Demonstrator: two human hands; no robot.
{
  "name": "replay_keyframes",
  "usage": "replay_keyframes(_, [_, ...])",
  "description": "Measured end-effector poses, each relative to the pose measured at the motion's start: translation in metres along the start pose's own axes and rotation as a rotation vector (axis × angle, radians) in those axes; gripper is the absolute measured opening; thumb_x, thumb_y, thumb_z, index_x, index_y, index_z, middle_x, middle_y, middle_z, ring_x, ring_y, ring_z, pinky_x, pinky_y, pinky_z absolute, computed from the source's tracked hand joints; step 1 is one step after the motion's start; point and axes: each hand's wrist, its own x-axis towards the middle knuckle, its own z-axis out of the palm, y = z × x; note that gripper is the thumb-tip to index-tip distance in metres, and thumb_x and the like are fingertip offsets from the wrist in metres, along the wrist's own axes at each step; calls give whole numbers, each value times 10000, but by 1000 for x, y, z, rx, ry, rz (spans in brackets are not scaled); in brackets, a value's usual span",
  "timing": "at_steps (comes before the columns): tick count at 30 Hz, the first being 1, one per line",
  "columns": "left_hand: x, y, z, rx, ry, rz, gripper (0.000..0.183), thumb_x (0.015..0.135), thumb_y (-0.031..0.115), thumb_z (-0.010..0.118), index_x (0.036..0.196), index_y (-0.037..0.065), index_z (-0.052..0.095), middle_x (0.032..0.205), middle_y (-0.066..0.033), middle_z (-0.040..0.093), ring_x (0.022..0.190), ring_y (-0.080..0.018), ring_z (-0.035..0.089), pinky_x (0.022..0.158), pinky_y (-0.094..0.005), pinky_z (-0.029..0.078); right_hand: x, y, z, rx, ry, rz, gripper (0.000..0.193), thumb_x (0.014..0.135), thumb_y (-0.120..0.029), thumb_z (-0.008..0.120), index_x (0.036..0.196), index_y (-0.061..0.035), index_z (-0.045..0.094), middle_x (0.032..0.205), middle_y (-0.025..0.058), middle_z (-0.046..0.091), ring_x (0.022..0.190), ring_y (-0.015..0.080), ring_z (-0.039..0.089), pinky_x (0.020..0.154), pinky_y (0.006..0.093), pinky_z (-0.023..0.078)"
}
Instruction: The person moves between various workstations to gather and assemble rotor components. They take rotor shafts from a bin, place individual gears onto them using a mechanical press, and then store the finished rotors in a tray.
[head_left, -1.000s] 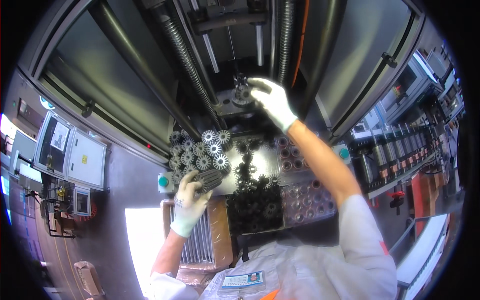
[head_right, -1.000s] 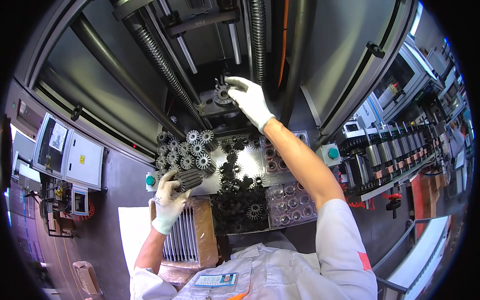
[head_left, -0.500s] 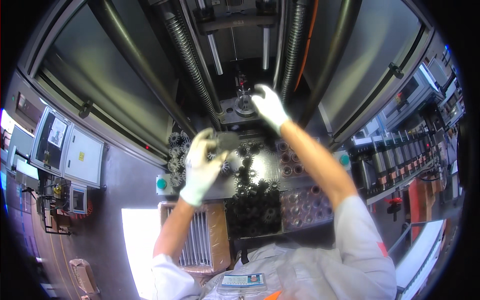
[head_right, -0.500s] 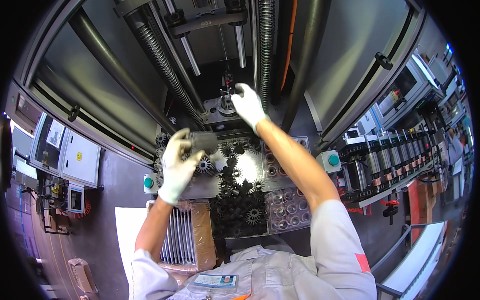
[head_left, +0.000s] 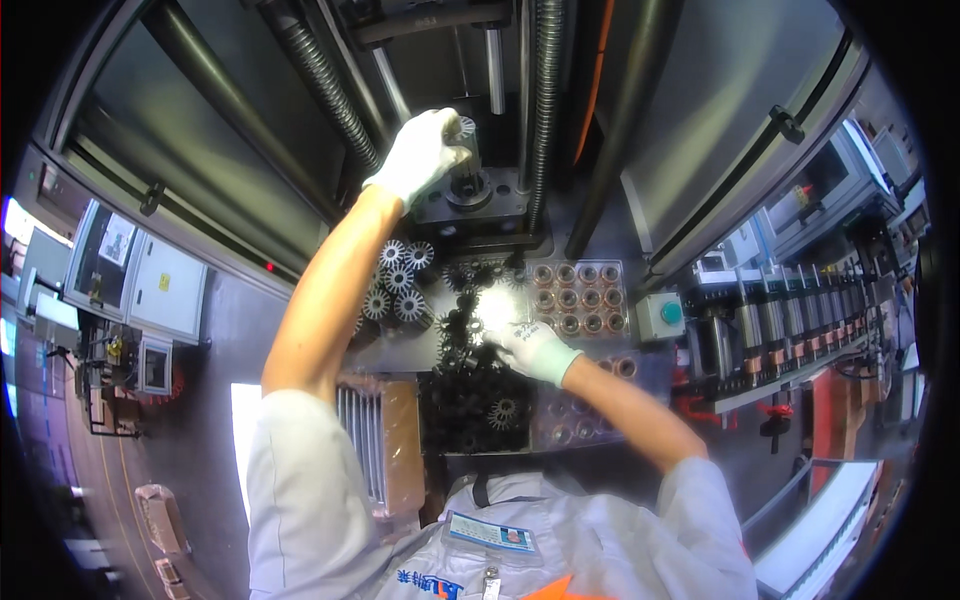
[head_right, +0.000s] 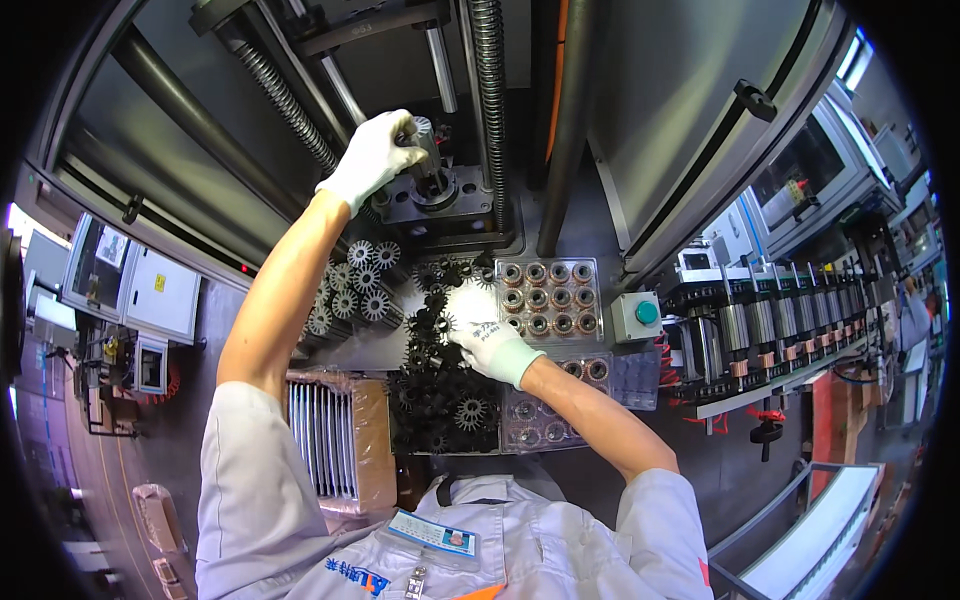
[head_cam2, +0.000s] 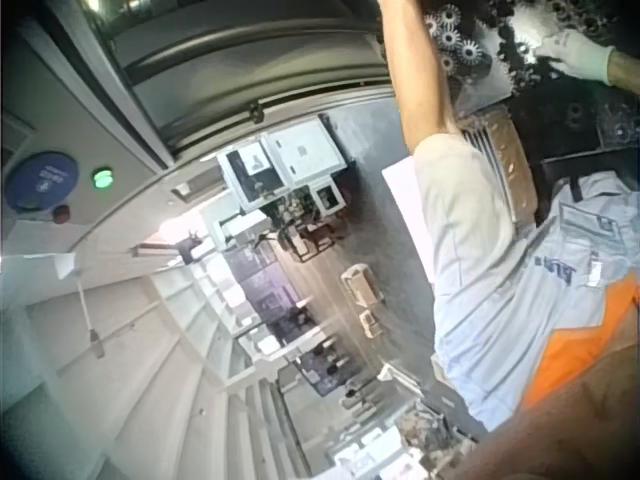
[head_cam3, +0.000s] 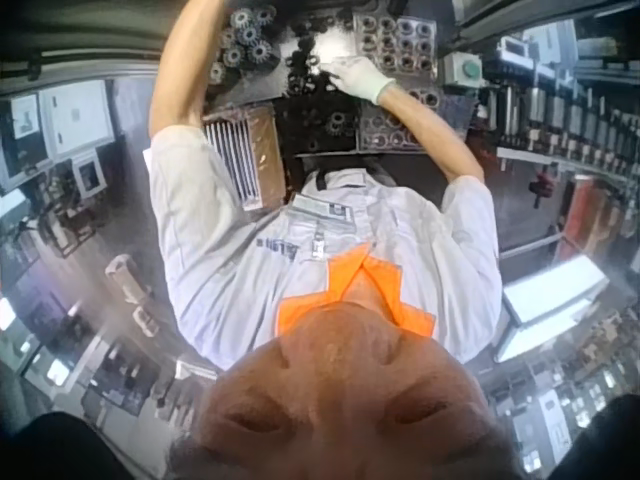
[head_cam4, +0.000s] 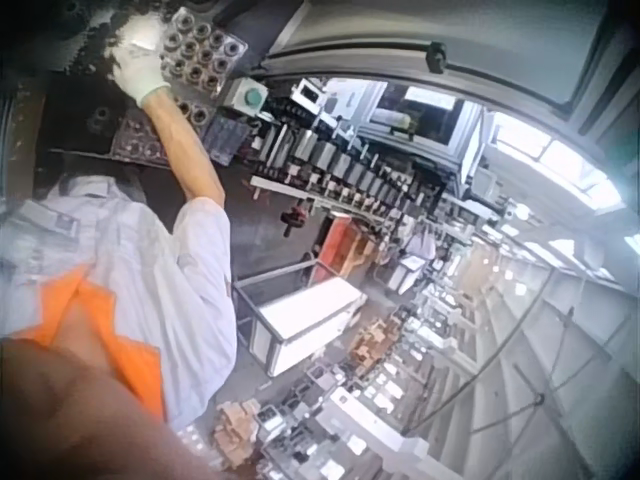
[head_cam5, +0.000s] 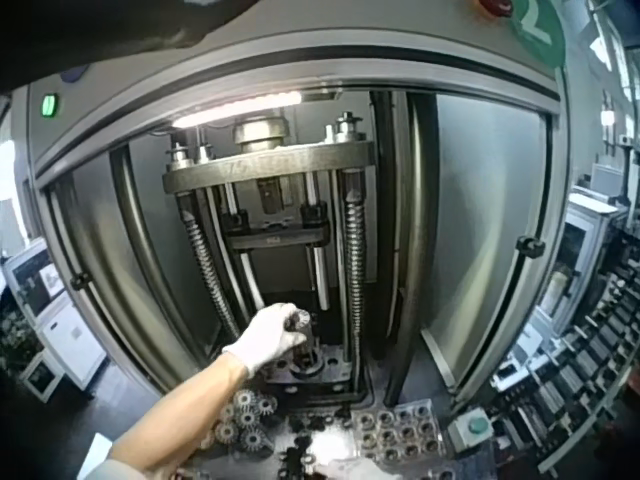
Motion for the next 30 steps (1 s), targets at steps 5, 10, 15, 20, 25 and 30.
replay_keyframes(5, [4, 10, 25, 88, 45, -21, 305, 706, 146, 825, 924, 2, 670, 888, -205, 700, 890, -373, 685, 791, -426, 530, -10, 9, -2, 107, -13, 112, 272, 891, -176, 605, 1132, -95, 701, 1006, 200, 707, 936, 376, 681, 844, 468, 545])
replay_keyframes(10, [-29, -18, 62, 152, -15, -173, 323, 678, 211, 846, 916, 47, 701, 936, -203, 705, 927, -377, 680, 818, -444, 531, -9, 2, -6, 128, 84, 1, 278, 881, -191, 654, 1148, -133, 703, 1051, 166, 692, 971, 369, 664, 878, 457, 541])
replay_keyframes(15, [-54, 16, 51, 418, 4, -80, 495, 796, 348, 783, 1192, 78, 659, 1206, -196, 625, 1049, -358, 657, 891, -453, 531, -15, 10, -27, -88, 161, -126, 183, 876, -236, 682, 1034, -151, 720, 1008, 108, 676, 905, 323, 662, 814, 438, 544])
replay_keyframes(20, [-192, 23, -38, 199, -25, -245, 223, 885, 314, 690, 967, 108, 707, 784, -117, 690, 760, -322, 690, 718, -401, 551, -2, -10, -44, 83, 148, -75, 131, 901, -173, 696, 995, -82, 693, 945, 123, 614, 841, 300, 645, 746, 405, 515])
replay_keyframes(25, [-401, -33, -1, 104, -493, -791, 309, 839, 364, 709, 1021, 118, 748, 970, -140, 744, 964, -315, 710, 863, -412, 550, 11, -9, -29, 509, 164, 105, 221, 957, -81, 642, 1168, -19, 647, 981, 64, 663, 859, 156, 638, 753, 321, 517])
replay_keyframes(30, [-456, -60, 66, 319, -179, -724, 390, 795, 201, 685, 1123, 7, 603, 892, -221, 710, 891, -385, 688, 800, -490, 531, 37, -34, -54, 1006, 192, 322, 310, 979, -33, 609, 1283, 30, 608, 1039, 29, 656, 873, 86, 598, 800, 259, 545])
